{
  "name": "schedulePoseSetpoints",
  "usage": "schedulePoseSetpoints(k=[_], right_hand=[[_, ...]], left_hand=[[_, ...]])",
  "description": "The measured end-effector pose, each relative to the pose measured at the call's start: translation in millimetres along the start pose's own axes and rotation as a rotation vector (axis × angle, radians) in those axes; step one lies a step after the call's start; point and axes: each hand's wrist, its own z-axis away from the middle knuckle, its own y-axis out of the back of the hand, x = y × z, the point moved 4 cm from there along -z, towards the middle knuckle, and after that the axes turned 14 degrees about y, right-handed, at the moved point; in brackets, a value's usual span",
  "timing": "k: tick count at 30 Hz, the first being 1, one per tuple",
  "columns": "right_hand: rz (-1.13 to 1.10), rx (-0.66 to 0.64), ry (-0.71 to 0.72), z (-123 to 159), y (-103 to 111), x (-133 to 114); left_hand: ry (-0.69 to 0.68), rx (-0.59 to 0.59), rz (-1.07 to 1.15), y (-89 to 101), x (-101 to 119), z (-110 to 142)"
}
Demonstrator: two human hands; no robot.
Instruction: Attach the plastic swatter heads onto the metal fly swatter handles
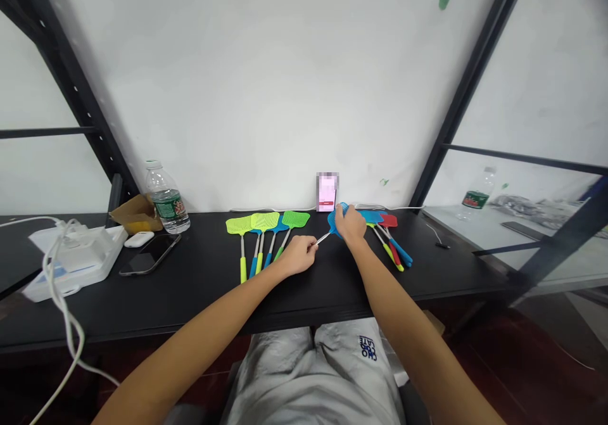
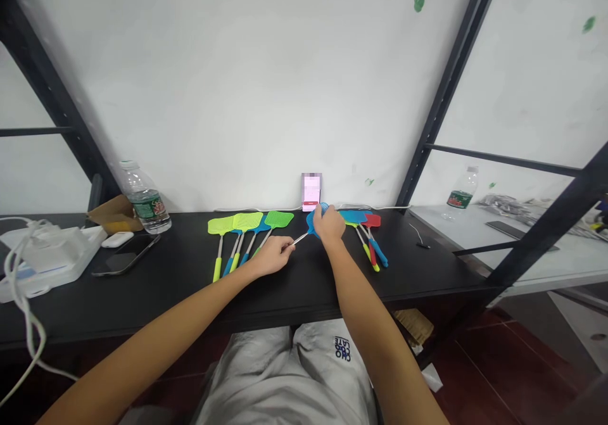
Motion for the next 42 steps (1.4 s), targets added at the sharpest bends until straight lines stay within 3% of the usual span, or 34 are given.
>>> schedulePoseSetpoints(k=[12,19,21,26,28,35,42], right_hand=[[-0.12,0.147,0.058,-1,4,-1],[-0.288,0.341,-0.009,-2,9,6],[-0.462,0.266,-0.016,-3,1,5],[-0.967,-0.222,0.116,6,-31,-23],[-1.068,-0.336,0.172,12,-39,-35],[-1.338,-0.371,0.192,19,-44,-51],[-1.393,-0.347,0.101,15,-44,-47]], left_hand=[[0.024,0.029,0.031,0.7,0,-1],[0.11,0.212,0.115,13.2,-9,-9],[0.136,0.253,0.138,15.4,-13,-11],[0.14,0.259,0.144,15.2,-14,-11],[0.125,0.242,0.14,14.4,-12,-10],[0.077,0.191,0.102,12.8,-4,-8],[0.057,0.18,0.049,14.0,-2,-10]])
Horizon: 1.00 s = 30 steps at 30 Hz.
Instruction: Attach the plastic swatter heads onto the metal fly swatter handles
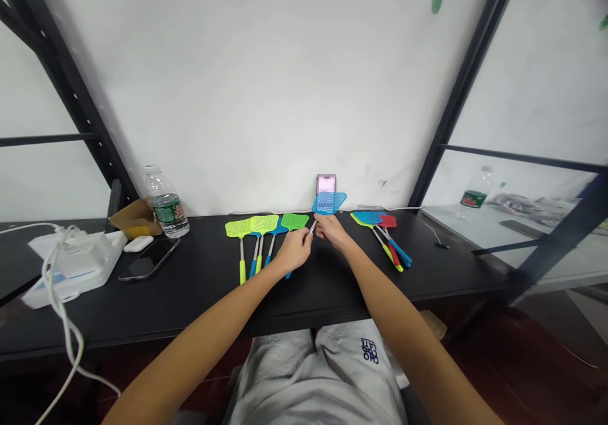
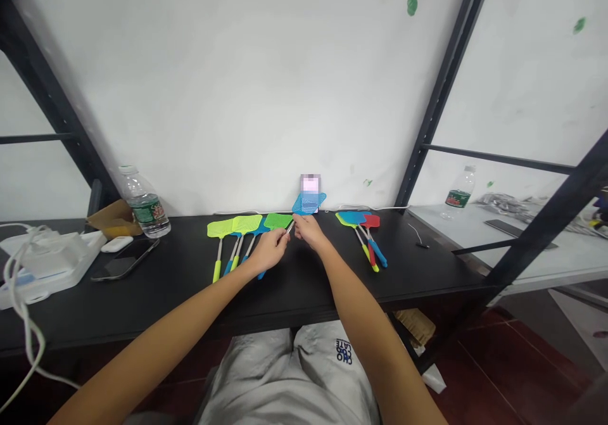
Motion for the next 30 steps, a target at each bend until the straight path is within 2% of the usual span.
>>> schedulePoseSetpoints(k=[8,20,30], right_hand=[[-0.026,0.022,-0.021,-1,7,-10],[-0.001,0.058,-0.036,-6,23,-11],[0.061,0.244,0.03,-9,72,-16]], left_hand=[[-0.015,-0.016,0.003,-0.6,3,-2],[-0.019,-0.051,0.002,0.5,9,-1],[-0.107,-0.166,0.018,-4.8,12,6]])
